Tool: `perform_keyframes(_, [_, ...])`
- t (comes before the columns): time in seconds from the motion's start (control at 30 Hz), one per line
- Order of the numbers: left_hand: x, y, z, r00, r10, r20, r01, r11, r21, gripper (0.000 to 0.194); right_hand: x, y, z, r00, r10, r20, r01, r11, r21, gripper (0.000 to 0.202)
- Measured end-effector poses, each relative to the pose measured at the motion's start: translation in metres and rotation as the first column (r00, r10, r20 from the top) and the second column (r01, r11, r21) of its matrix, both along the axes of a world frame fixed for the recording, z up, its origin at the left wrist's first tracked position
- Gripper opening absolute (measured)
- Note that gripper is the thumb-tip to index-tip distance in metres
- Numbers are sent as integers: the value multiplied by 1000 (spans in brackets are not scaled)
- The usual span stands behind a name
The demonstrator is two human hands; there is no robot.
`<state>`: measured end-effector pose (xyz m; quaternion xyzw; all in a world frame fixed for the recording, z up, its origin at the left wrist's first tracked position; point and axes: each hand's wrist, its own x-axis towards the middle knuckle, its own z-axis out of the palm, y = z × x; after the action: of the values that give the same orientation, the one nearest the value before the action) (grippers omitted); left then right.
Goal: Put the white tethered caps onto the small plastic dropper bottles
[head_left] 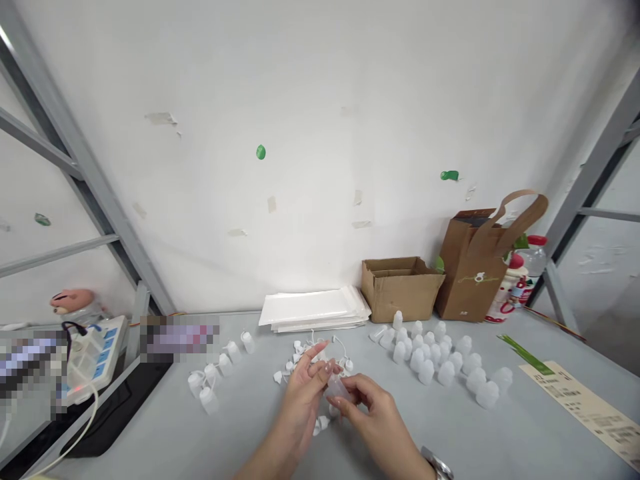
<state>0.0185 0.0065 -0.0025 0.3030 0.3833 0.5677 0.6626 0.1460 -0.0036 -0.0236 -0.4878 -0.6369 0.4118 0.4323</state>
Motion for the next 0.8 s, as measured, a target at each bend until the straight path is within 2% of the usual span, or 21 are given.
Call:
perform_keyframes(0.23, [0,0,0,997,7,-71,-4,999,36,60,0,0,2,1000,-3,2,3,1000,-17,15])
perform_keyframes(0.53, [3,0,-1,990,123,-74,-118,991,67,49,0,1,2,1000,-2,-25,1,1000,-29,18])
perform_keyframes(0.8, [2,1,-4,996,33,-87,-31,999,22,52,1,-1,2,1000,-23,14,23,1000,-19,19])
